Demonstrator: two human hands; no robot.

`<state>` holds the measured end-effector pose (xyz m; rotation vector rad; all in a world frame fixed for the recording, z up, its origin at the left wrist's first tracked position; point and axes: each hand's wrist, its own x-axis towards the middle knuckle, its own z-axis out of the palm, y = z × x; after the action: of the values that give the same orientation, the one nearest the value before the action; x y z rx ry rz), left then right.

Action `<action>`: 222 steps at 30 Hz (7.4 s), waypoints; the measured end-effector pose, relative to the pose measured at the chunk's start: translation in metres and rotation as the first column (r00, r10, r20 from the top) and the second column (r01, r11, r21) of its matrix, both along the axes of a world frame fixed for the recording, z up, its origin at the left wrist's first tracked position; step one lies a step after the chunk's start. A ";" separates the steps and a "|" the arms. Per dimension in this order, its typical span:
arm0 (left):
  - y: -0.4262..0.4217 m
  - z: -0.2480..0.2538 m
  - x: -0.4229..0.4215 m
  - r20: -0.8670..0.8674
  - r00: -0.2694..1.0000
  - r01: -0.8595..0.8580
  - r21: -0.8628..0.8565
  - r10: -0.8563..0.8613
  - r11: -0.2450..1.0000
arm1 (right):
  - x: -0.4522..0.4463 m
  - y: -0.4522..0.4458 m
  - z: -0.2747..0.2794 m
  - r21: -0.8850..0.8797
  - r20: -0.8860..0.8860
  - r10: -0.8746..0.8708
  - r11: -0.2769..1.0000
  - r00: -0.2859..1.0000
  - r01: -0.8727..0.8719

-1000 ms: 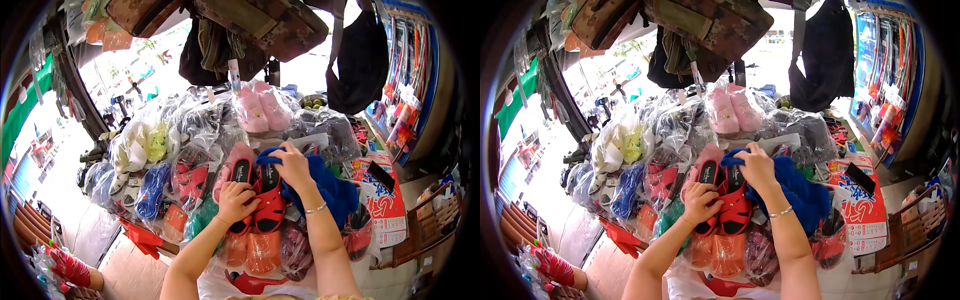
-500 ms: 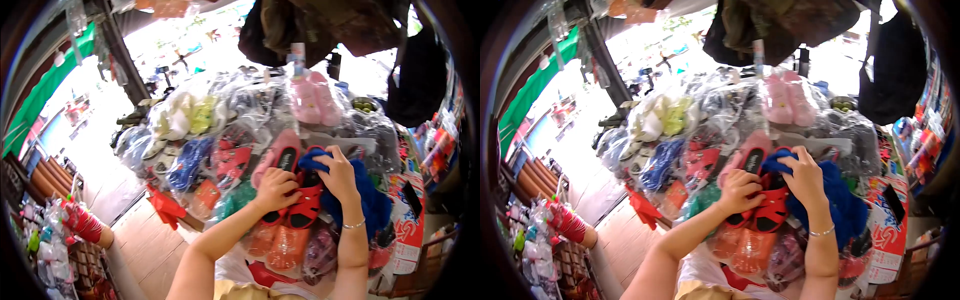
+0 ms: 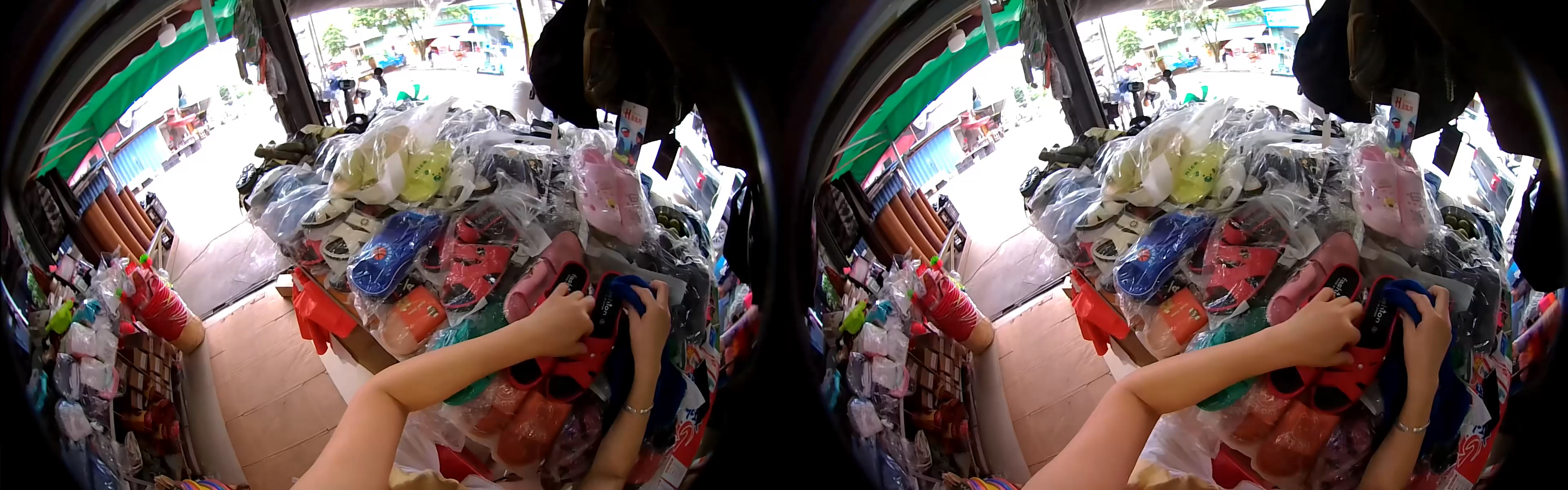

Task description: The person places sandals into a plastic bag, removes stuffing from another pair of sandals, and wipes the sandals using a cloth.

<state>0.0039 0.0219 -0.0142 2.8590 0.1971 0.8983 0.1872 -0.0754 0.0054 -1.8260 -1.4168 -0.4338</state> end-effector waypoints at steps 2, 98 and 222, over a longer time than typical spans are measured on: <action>-0.004 0.010 0.010 -0.251 0.965 -0.041 0.142 0.076 0.989 | -0.009 -0.003 -0.001 -0.055 -0.017 0.114 0.992 0.993 -0.115; 0.020 -0.025 -0.006 0.460 0.870 0.101 -0.520 0.179 0.848 | -0.047 -0.053 0.041 -0.015 0.314 0.257 0.964 0.914 -0.266; -0.018 -0.060 0.026 0.605 0.761 0.612 -0.789 -0.233 -0.051 | -0.031 -0.028 0.019 0.013 0.105 0.109 0.994 0.988 -0.111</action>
<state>0.0301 0.0042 -0.0746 1.2401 -0.1498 0.5946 0.1564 -0.1031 0.0249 -1.7217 -1.5709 -0.4895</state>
